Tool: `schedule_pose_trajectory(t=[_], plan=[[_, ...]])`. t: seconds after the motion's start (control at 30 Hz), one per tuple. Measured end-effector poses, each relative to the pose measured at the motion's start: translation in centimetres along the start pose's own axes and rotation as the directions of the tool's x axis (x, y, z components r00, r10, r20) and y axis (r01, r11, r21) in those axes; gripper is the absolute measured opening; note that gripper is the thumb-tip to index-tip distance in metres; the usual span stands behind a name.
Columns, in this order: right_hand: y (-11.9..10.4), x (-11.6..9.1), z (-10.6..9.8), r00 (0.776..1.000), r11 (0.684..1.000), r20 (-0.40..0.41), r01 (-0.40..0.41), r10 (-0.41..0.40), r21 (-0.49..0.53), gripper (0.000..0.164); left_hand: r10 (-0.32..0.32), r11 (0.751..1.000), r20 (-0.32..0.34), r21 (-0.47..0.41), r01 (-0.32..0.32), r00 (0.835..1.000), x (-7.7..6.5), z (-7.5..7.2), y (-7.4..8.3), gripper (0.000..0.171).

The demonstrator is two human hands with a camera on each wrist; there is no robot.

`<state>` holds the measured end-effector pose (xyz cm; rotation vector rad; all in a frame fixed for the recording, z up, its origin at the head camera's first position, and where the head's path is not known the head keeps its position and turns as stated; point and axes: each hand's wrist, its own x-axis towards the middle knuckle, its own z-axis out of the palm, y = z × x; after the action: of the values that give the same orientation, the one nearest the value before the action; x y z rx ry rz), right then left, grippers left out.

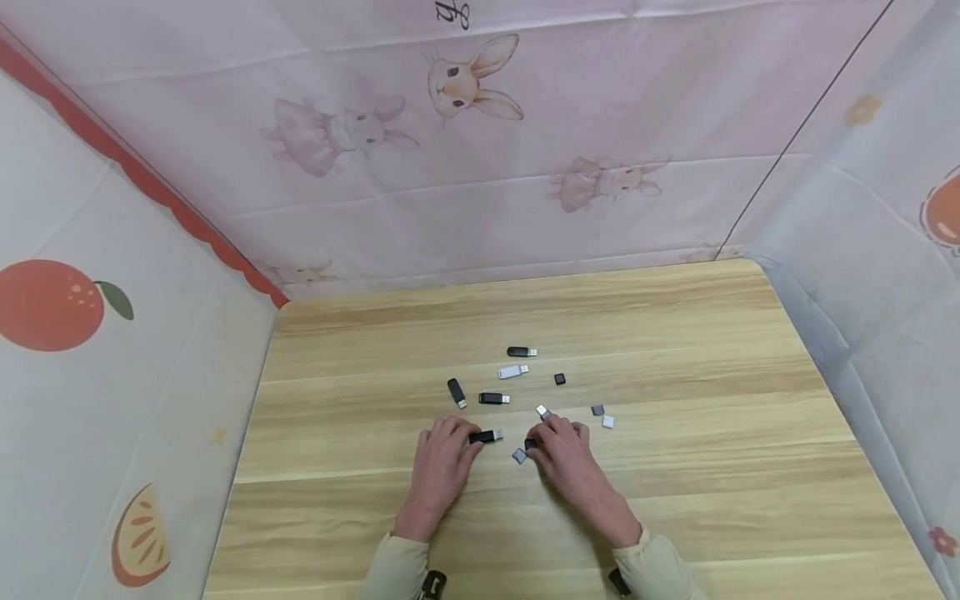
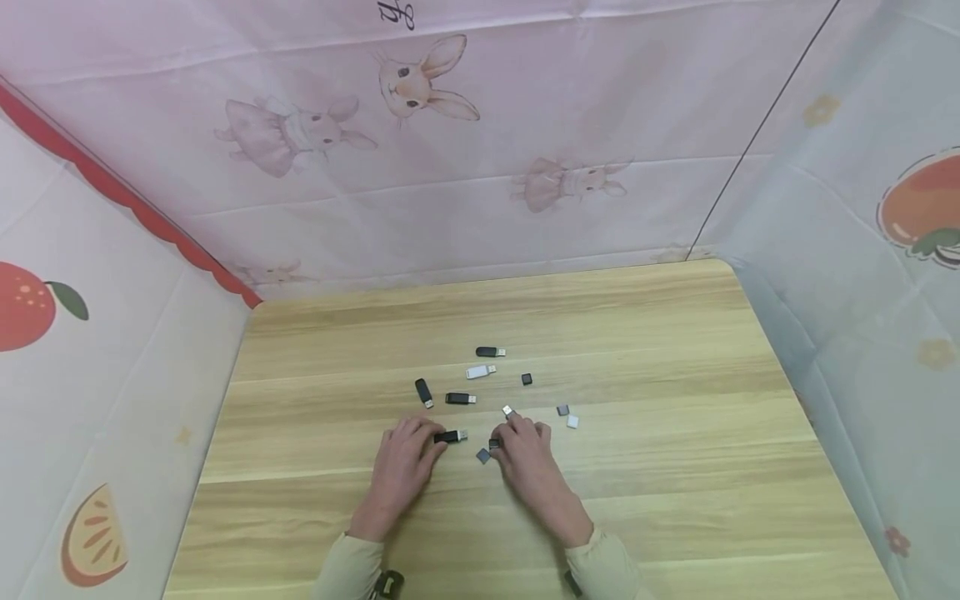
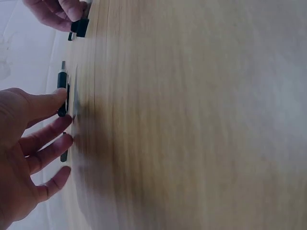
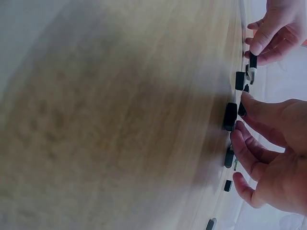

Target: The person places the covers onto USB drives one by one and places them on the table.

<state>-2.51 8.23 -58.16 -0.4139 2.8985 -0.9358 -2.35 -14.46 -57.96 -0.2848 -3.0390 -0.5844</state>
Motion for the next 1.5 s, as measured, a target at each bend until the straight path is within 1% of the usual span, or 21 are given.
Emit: schedule_pose_trajectory(t=[0.13,0.23,0.33,0.4,0.47,0.6,0.7,0.8,0.9,0.97,1.0,1.07,1.13,1.27,1.37,1.5], plan=[[-0.3,0.0,-0.1,1.0,1.0,0.002,-0.023,0.023,-0.014,0.018,-0.012,0.998,0.0,-0.061,0.012,1.0,0.0,0.0,0.2,0.02],[-0.4,0.1,-0.2,0.999,0.999,-0.001,-0.039,0.039,-0.008,0.019,-0.032,0.991,0.029,-0.133,0.035,0.999,0.1,-0.1,0.4,0.02],[-0.5,0.4,-0.2,0.998,0.998,-0.01,-0.055,0.055,0.031,0.021,-0.061,0.973,0.079,-0.218,0.077,0.995,0.2,-0.2,0.5,0.02],[-0.5,0.6,-0.2,0.998,0.995,-0.018,-0.065,0.067,0.075,0.022,-0.081,0.952,0.118,-0.287,0.112,0.99,0.3,-0.3,0.6,0.02],[-0.5,0.8,-0.3,0.997,0.991,-0.029,-0.07,0.073,0.114,0.022,-0.089,0.926,0.149,-0.352,0.136,0.985,0.4,-0.4,0.7,0.02],[-0.4,0.8,-0.2,0.996,0.983,-0.056,-0.06,0.071,0.171,0.022,-0.098,0.864,0.193,-0.47,0.18,0.976,0.4,-0.5,0.9,0.019],[-0.3,0.9,-0.2,0.996,0.978,-0.079,-0.033,0.05,0.207,0.023,-0.12,0.808,0.207,-0.548,0.216,0.971,0.4,-0.5,1.0,0.019],[-0.2,0.9,-0.1,0.996,0.963,-0.086,-0.015,0.039,0.268,0.023,-0.141,0.753,0.215,-0.611,0.246,0.966,0.5,-0.5,0.9,0.019],[-0.1,1.0,-0.1,0.996,0.945,-0.066,-0.038,0.063,0.324,0.022,-0.155,0.703,0.236,-0.656,0.275,0.959,0.7,-0.6,0.7,0.019],[-0.1,1.0,-0.1,0.995,0.938,-0.044,-0.071,0.091,0.339,0.022,-0.163,0.677,0.255,-0.674,0.296,0.953,0.7,-0.7,0.7,0.02],[-0.2,1.0,-0.2,0.994,0.936,-0.035,-0.086,0.104,0.342,0.022,-0.164,0.667,0.265,-0.68,0.304,0.95,0.7,-0.7,0.7,0.02],[-0.3,1.0,-0.3,0.992,0.936,-0.029,-0.106,0.123,0.337,0.022,-0.168,0.657,0.28,-0.683,0.32,0.945,0.8,-0.6,0.6,0.02],[-0.4,0.9,-0.4,0.991,0.933,-0.026,-0.116,0.132,0.34,0.022,-0.171,0.659,0.286,-0.678,0.325,0.943,0.9,-0.5,0.5,0.021],[-0.5,0.9,-0.4,0.989,0.928,-0.025,-0.126,0.144,0.351,0.021,-0.177,0.672,0.283,-0.665,0.325,0.943,1.0,-0.1,0.4,0.021],[-0.5,0.9,-0.4,0.988,0.924,-0.021,-0.135,0.153,0.358,0.02,-0.175,0.67,0.28,-0.668,0.323,0.944,1.0,0.1,0.4,0.022],[-0.5,0.8,-0.4,0.986,0.92,-0.016,-0.147,0.164,0.363,0.019,-0.175,0.661,0.284,-0.676,0.327,0.943,0.9,0.3,0.5,0.022]])
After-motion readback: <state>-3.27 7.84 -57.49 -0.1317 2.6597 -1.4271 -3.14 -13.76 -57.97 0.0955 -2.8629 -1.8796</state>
